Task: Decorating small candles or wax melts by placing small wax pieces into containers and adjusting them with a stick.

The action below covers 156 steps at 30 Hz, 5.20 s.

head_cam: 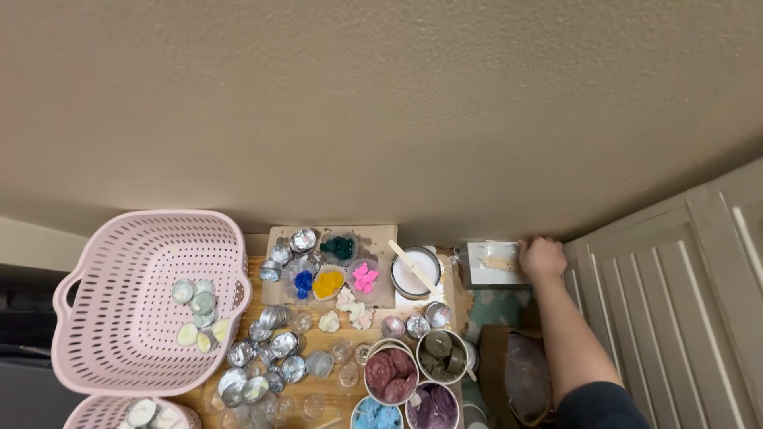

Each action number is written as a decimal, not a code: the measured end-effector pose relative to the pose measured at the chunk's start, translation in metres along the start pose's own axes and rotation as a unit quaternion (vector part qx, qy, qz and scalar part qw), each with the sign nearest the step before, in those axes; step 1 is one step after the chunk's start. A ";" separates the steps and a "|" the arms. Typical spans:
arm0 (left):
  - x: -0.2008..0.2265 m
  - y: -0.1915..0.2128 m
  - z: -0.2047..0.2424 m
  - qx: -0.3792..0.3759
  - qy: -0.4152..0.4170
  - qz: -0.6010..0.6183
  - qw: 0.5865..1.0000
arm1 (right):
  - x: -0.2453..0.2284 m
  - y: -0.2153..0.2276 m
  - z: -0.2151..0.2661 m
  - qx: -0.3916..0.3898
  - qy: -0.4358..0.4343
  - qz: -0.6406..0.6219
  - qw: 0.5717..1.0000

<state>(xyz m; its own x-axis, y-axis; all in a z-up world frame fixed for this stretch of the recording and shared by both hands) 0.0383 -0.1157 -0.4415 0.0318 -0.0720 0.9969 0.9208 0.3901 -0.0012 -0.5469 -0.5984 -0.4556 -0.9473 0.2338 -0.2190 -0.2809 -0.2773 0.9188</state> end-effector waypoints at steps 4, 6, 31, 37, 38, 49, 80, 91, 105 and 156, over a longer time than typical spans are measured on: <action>0.015 0.001 0.024 0.020 0.017 -0.001 1.000 | -0.041 0.058 0.048 0.090 0.057 0.079 0.991; 0.048 -0.012 0.039 0.031 0.025 0.003 0.999 | -0.058 0.105 0.095 0.109 0.081 0.059 0.989; 0.274 -0.011 0.058 -0.216 0.004 -0.071 0.974 | -0.306 0.027 0.593 -0.231 0.376 -0.220 0.870; 0.282 -0.014 0.038 -0.212 -0.101 -0.304 0.923 | -0.263 -0.048 0.553 -0.232 0.251 -0.414 0.844; 0.283 -0.024 0.036 -0.224 -0.142 -0.385 0.884 | -0.250 -0.066 0.549 -0.277 0.151 -0.466 0.826; 0.221 -0.073 0.036 -0.239 -0.284 -0.587 0.719 | -0.230 -0.063 0.580 -0.260 0.057 -0.582 0.768; 0.217 -0.009 0.022 -0.294 0.077 -0.072 0.950 | -0.315 -0.054 0.558 -0.209 0.176 -0.579 0.768; 0.277 -0.031 0.035 -0.334 -0.051 -0.191 0.922 | -0.314 -0.007 0.562 -0.215 0.211 -0.513 0.804; 0.282 -0.052 0.040 -0.276 -0.070 -0.277 0.918 | -0.319 0.084 0.617 -0.083 0.386 -0.066 0.916; 0.176 -0.045 0.060 -0.425 0.261 -0.002 0.867 | -0.319 0.041 0.595 -0.087 0.502 -0.088 0.856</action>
<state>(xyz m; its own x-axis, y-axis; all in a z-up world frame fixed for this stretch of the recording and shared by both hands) -0.0204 -0.0910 -0.2614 -0.0052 -0.5631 0.8264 0.8684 -0.4123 -0.2755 -0.1647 -0.1296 -0.1523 -0.5184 -0.6078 -0.6016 -0.3689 -0.4757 0.7985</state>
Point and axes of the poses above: each hand's wrist, its own z-axis away from the middle knuckle, its own y-axis out of the back of the hand, x = y × z, the point moved 10 cm from there along -z, towards the middle knuckle, and after that the axes turned 9 degrees about -x, right-handed, at the moved point
